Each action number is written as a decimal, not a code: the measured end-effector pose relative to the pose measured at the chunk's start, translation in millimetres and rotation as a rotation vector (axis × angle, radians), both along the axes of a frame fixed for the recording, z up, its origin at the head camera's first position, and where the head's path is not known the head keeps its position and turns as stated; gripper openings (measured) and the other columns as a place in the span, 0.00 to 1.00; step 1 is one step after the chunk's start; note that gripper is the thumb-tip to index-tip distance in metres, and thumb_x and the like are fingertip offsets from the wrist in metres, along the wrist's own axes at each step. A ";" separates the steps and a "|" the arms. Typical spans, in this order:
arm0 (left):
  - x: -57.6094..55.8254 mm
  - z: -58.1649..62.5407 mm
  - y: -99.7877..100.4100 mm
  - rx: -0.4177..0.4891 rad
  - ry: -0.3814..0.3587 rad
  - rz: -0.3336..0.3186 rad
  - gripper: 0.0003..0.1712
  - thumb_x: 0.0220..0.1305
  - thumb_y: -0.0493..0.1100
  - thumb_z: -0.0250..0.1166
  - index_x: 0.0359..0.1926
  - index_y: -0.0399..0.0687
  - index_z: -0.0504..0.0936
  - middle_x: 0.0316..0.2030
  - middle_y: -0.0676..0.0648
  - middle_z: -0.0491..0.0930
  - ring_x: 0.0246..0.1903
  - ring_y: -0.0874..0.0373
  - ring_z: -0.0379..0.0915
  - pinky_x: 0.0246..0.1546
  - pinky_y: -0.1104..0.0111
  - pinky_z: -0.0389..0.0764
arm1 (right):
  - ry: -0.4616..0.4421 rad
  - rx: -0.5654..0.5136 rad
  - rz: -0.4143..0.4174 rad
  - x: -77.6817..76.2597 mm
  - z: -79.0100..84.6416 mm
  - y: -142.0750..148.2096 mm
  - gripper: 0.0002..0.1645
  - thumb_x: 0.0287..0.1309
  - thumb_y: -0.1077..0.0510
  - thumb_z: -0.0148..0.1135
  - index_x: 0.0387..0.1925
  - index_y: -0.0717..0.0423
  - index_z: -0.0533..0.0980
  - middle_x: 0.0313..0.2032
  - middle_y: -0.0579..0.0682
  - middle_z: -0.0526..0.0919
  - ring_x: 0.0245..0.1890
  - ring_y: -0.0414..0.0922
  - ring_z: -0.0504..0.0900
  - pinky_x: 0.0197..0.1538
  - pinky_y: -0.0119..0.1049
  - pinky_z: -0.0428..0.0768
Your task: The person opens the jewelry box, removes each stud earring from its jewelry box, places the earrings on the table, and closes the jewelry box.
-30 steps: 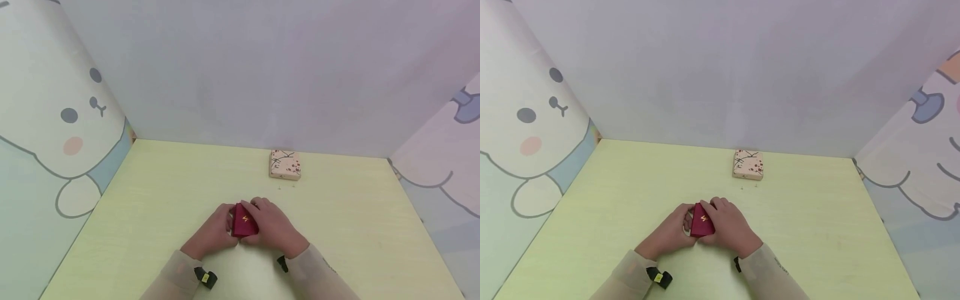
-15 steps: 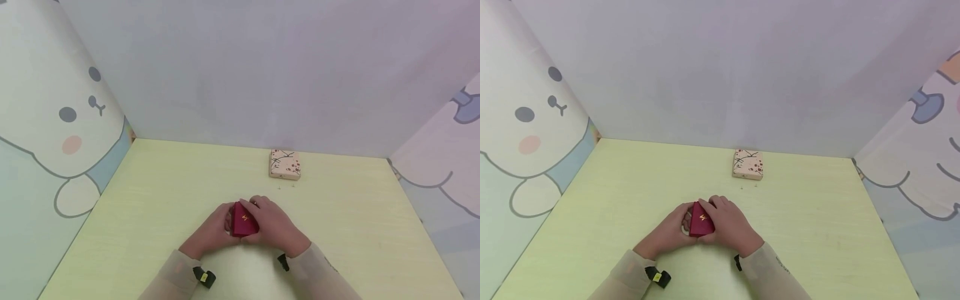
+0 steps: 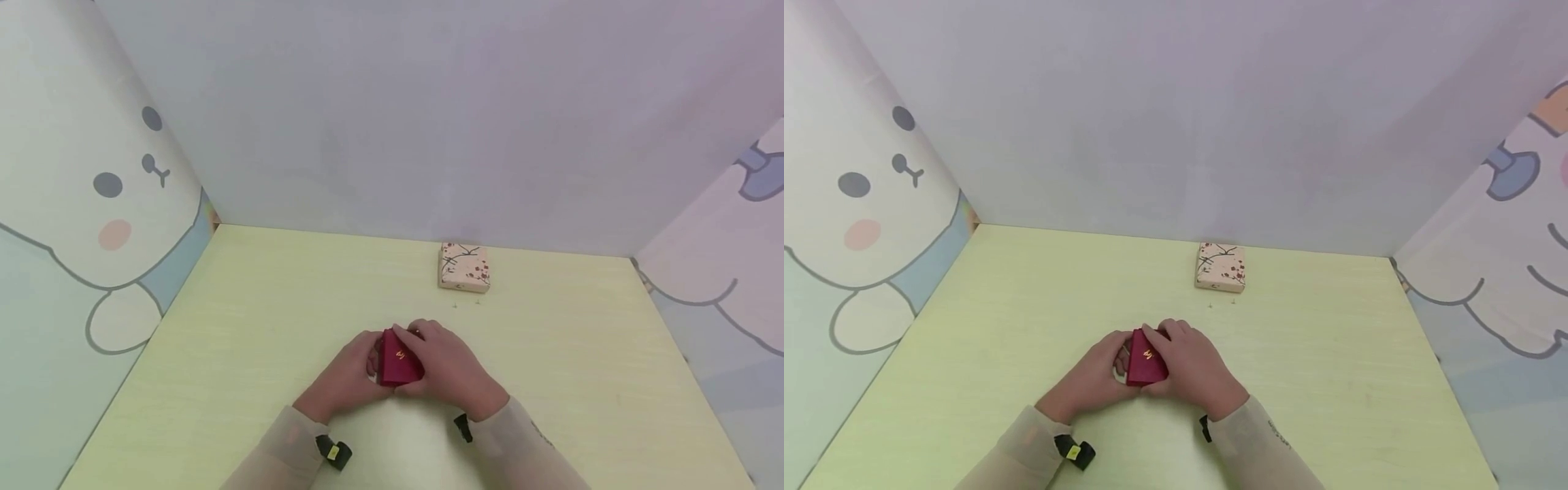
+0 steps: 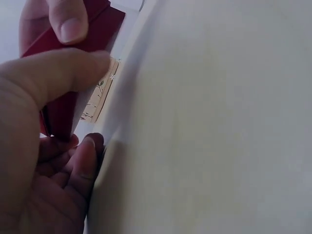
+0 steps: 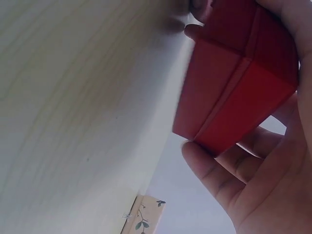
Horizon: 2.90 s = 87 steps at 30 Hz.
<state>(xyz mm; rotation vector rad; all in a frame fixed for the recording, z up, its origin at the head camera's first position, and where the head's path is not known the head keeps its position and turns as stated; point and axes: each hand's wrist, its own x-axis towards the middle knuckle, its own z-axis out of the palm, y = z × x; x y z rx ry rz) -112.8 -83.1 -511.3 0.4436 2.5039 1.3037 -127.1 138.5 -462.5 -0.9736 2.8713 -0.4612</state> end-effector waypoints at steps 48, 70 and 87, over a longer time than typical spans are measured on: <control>-0.4 2.3 4.8 -0.118 0.016 0.011 0.50 0.51 0.49 0.83 0.70 0.46 0.66 0.51 0.52 0.70 0.42 0.59 0.71 0.42 0.68 0.80 | -0.119 -0.103 -0.076 2.3 2.2 7.9 0.57 0.42 0.36 0.83 0.73 0.45 0.70 0.58 0.44 0.73 0.53 0.41 0.73 0.49 0.39 0.82; -0.7 1.9 10.0 -0.109 -0.027 0.047 0.49 0.47 0.44 0.82 0.68 0.44 0.67 0.52 0.51 0.71 0.45 0.58 0.70 0.47 0.62 0.79 | -0.148 -0.092 -0.190 -53.7 53.6 23.7 0.56 0.48 0.41 0.80 0.75 0.48 0.64 0.58 0.48 0.72 0.51 0.47 0.75 0.46 0.45 0.83; 0.3 5.3 9.4 -0.111 -0.053 0.052 0.49 0.48 0.44 0.82 0.69 0.48 0.66 0.46 0.52 0.70 0.42 0.56 0.70 0.41 0.64 0.79 | -0.126 0.040 -0.159 -109.2 53.6 -5.9 0.58 0.50 0.38 0.78 0.77 0.49 0.62 0.61 0.49 0.71 0.55 0.48 0.73 0.49 0.44 0.82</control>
